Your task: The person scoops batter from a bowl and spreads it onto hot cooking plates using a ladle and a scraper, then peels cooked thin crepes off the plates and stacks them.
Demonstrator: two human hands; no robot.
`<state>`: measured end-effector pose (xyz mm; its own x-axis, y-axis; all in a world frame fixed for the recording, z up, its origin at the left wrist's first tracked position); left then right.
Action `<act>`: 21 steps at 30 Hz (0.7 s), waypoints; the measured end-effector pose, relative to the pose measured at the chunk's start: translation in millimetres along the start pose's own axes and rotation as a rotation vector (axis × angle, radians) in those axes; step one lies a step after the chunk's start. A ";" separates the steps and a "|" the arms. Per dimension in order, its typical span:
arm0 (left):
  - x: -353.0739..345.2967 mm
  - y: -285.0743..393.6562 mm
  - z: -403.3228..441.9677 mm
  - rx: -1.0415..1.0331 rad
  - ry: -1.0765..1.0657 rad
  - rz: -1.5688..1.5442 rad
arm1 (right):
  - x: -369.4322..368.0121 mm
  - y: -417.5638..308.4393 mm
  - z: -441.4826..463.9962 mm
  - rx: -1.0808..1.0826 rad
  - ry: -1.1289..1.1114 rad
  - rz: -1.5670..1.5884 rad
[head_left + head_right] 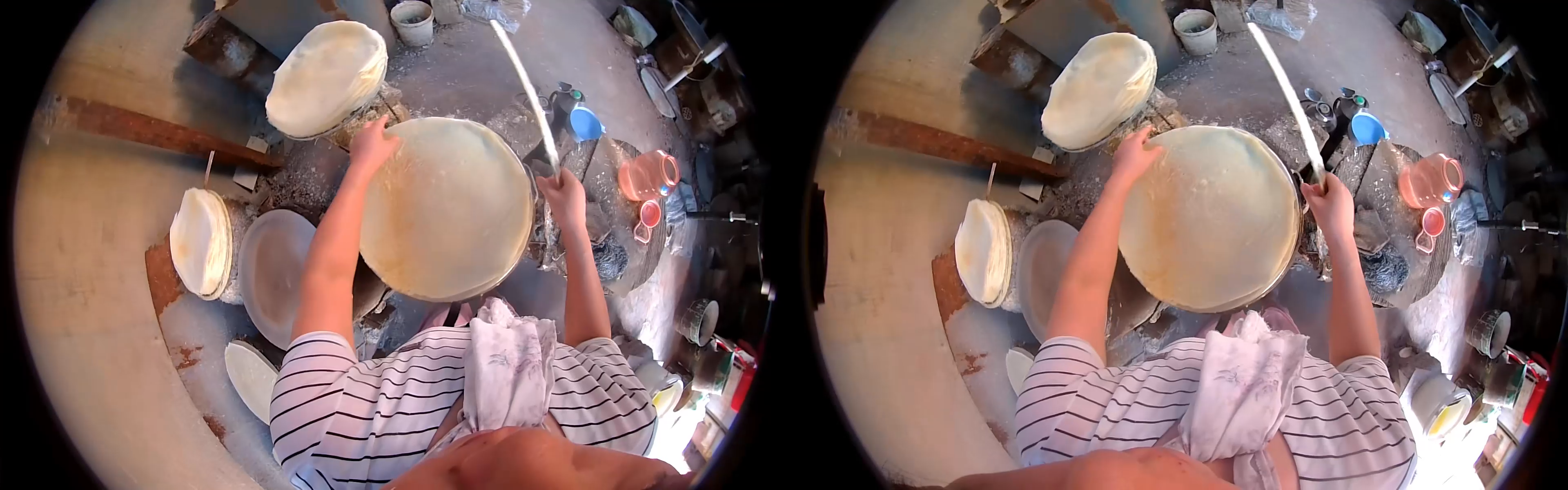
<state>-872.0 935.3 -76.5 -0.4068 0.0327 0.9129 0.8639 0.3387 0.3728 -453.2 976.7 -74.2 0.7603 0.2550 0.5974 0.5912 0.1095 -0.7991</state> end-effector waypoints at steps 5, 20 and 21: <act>8.0 -1.4 7.7 -0.082 -0.136 -0.301 | 14.1 12.8 -8.6 -0.041 -0.008 0.140; 70.6 134.9 -291.9 -0.411 0.343 -0.247 | -2.7 -24.1 -53.5 0.168 -0.105 0.345; 69.9 141.3 -303.5 -0.439 0.340 -0.258 | 0.0 -25.9 -54.5 0.148 -0.150 0.462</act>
Point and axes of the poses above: each hand's wrist, its own z-axis towards the middle knuckle, its own x-axis out of the back of the hand, y = z × x, the point moved 10 cm from there along z, towards the middle knuckle, and after that the axes turned 9 degrees about -y, right-handed, at the moved point
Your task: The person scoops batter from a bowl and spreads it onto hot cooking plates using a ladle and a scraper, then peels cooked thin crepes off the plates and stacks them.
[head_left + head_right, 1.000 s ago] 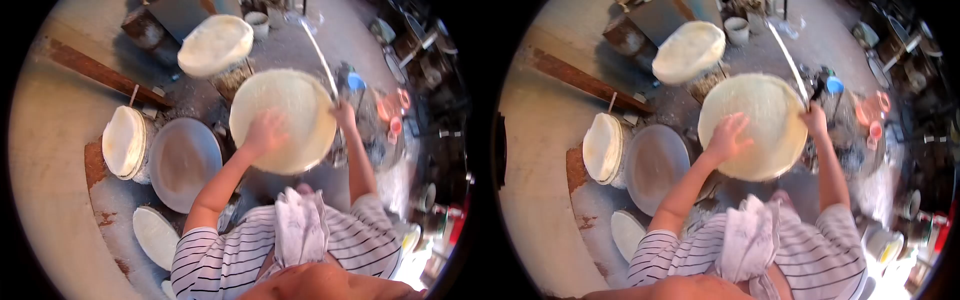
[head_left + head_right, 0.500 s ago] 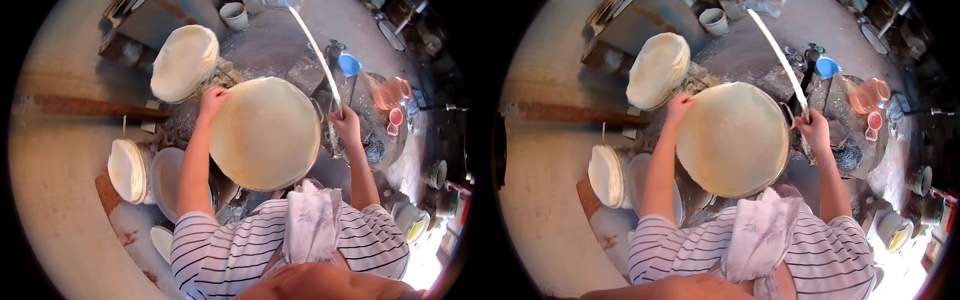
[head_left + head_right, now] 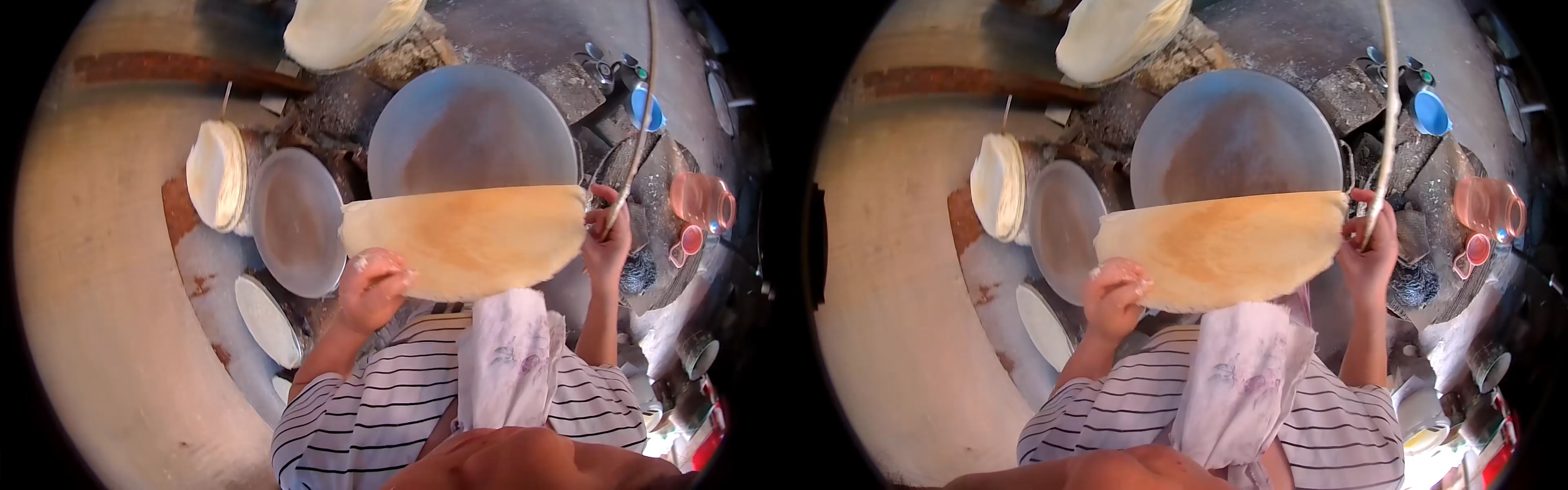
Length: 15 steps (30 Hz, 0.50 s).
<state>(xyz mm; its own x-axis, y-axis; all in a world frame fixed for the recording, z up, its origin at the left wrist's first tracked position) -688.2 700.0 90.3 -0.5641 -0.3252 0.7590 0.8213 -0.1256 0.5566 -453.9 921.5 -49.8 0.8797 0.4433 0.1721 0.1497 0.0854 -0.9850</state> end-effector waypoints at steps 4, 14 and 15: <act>10.7 33.6 -12.3 -0.037 -0.102 -0.020 | 4.1 -8.2 -17.9 0.036 -0.168 0.105; 142.7 44.3 -57.5 -0.087 0.097 -0.121 | -5.9 -137.1 -42.6 0.229 -0.426 0.037; 155.6 30.9 -58.5 -0.027 0.062 -0.122 | -18.2 -150.7 -37.0 0.173 -0.392 -0.017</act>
Point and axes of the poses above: each hand's wrist, its own z-axis towards the middle knuckle, its own x-axis out of the back of the hand, y = z × x, the point moved 10 cm from there along z, towards the middle knuckle, and after that the axes turned 9 degrees about -y, right-handed, at the moved point
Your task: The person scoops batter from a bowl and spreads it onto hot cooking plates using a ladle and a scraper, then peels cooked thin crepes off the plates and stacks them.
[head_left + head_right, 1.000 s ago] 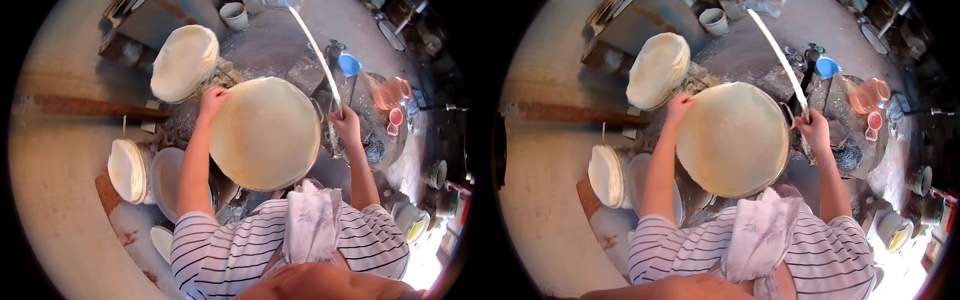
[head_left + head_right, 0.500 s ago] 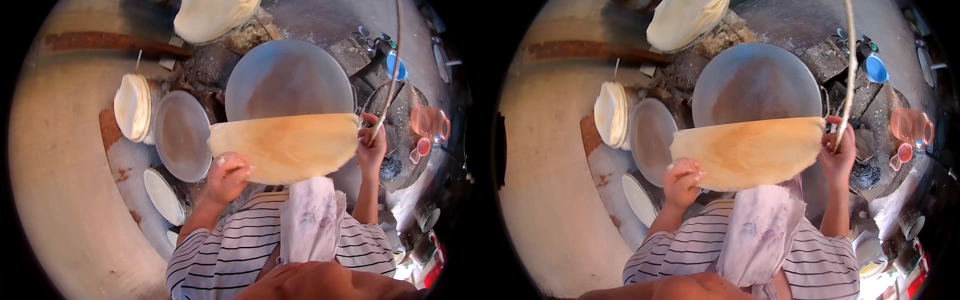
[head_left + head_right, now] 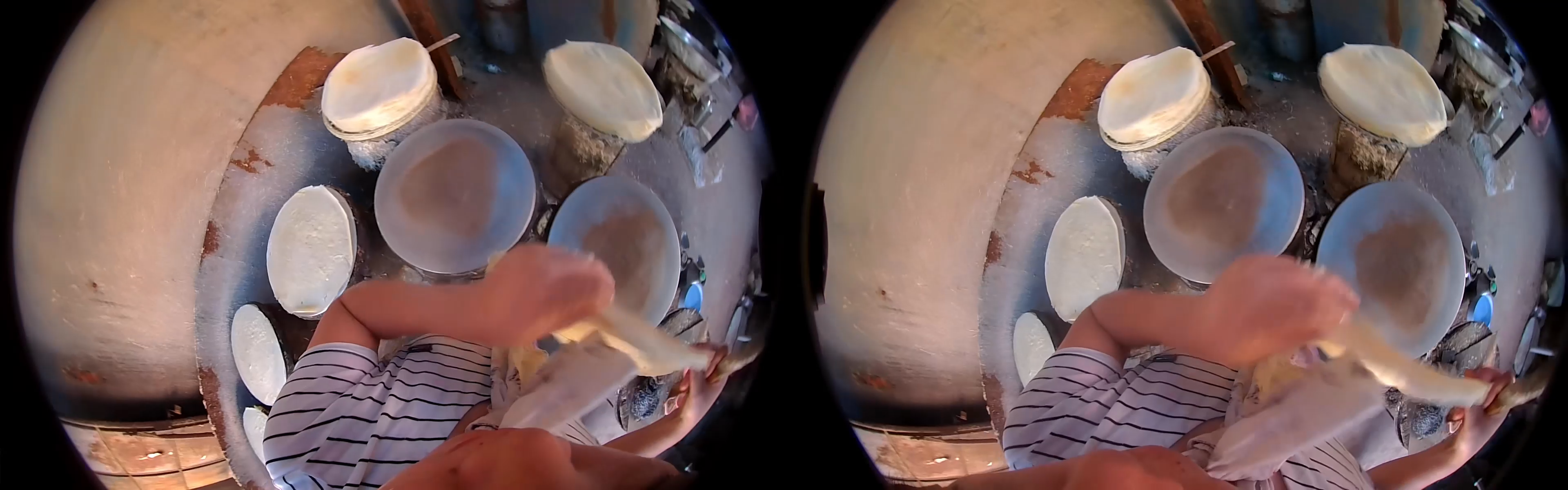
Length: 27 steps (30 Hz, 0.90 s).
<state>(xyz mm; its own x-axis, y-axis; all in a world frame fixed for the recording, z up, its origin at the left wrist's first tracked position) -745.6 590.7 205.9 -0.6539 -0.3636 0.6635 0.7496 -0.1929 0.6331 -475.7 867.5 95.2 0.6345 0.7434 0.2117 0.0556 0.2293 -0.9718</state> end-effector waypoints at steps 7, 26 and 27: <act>88.9 -195.8 19.4 0.426 0.154 -0.085 | -153.7 -25.0 180.4 -0.170 -0.214 -0.099; 5.7 -426.4 189.1 0.197 0.187 0.700 | -119.2 171.7 474.0 -0.066 0.219 -0.211; 4.4 -416.4 177.8 0.148 0.197 0.694 | -116.9 179.8 476.9 -0.048 0.218 -0.139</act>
Point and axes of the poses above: each hand's wrist, its own z-axis towards the middle knuckle, its own x-axis out of the back of the hand, y = z × x, the point moved 10 cm from there along z, towards the middle knuckle, and after that the axes turned 9 degrees about -y, right-handed, at the moved point
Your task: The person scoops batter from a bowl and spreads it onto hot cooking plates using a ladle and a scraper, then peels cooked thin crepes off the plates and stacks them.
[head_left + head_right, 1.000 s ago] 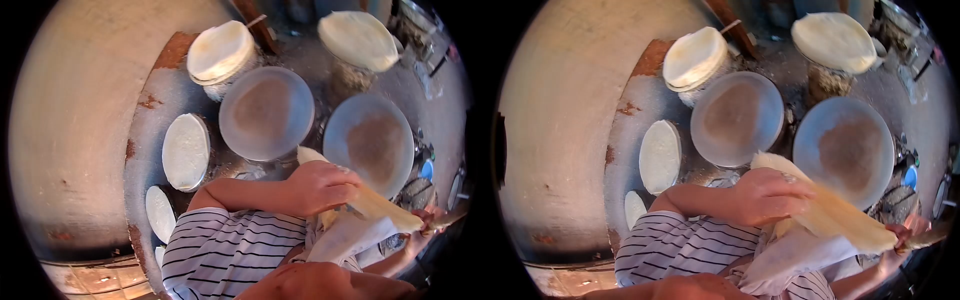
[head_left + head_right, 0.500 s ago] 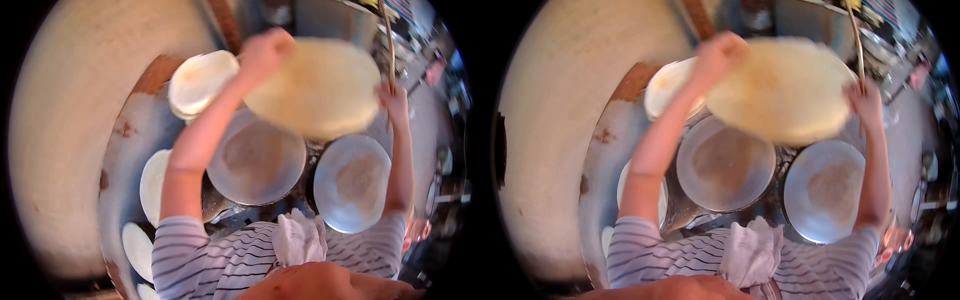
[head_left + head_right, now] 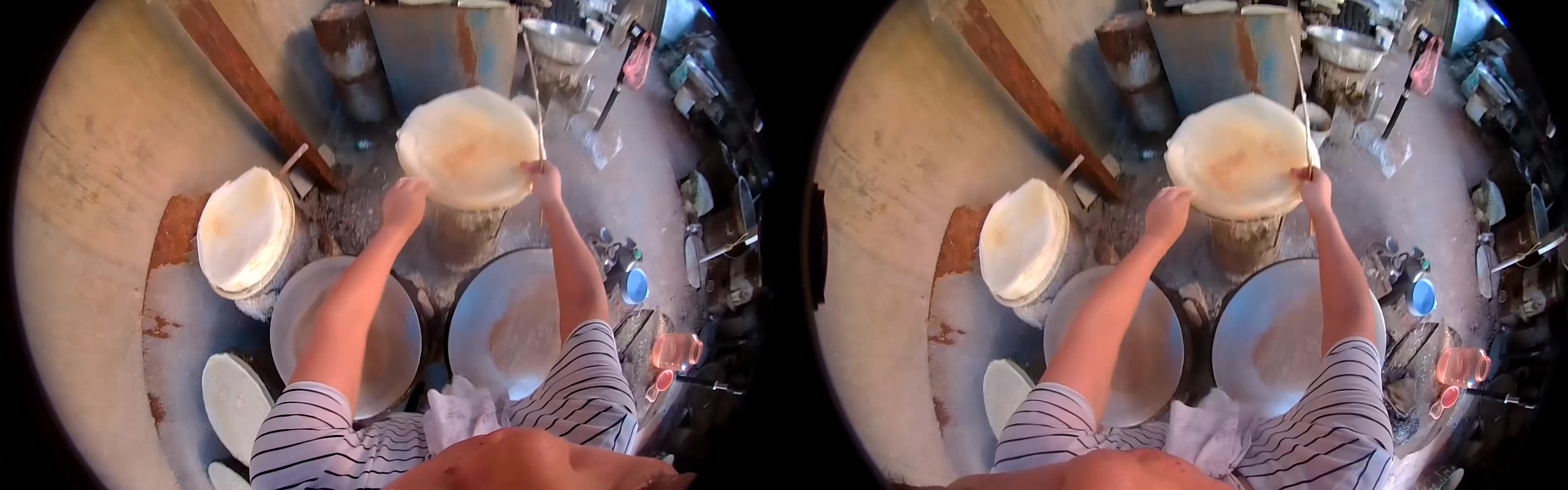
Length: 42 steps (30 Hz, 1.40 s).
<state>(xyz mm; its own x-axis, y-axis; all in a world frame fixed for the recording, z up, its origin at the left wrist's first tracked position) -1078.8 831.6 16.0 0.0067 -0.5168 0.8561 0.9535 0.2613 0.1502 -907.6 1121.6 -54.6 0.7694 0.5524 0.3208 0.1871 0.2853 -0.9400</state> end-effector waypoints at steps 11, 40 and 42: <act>195.5 -25.2 -236.4 0.482 -0.147 0.149 | 25.5 1.4 -25.5 0.018 -0.010 -0.422; 484.8 18.0 -854.3 1.627 0.566 0.303 | -671.3 -324.0 -568.7 0.569 -1.252 -0.210; 491.0 -13.7 -849.3 1.634 0.570 0.269 | -645.1 -353.7 -580.5 0.679 -1.137 -0.130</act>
<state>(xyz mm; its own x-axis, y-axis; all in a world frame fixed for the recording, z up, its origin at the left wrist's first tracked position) -832.6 -118.1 14.4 0.5369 -0.4277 0.7272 -0.3448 0.6754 0.6519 -1115.5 209.6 3.6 -0.2279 0.7393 0.6337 -0.3758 0.5336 -0.7577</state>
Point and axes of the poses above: each hand's wrist, its own z-axis towards the middle knuckle, its own x-axis out of the back of the hand, y = z × x, the point moved 10 cm from there along z, towards the middle knuckle, and after that the axes turned 9 degrees about -y, right-handed, at the moved point
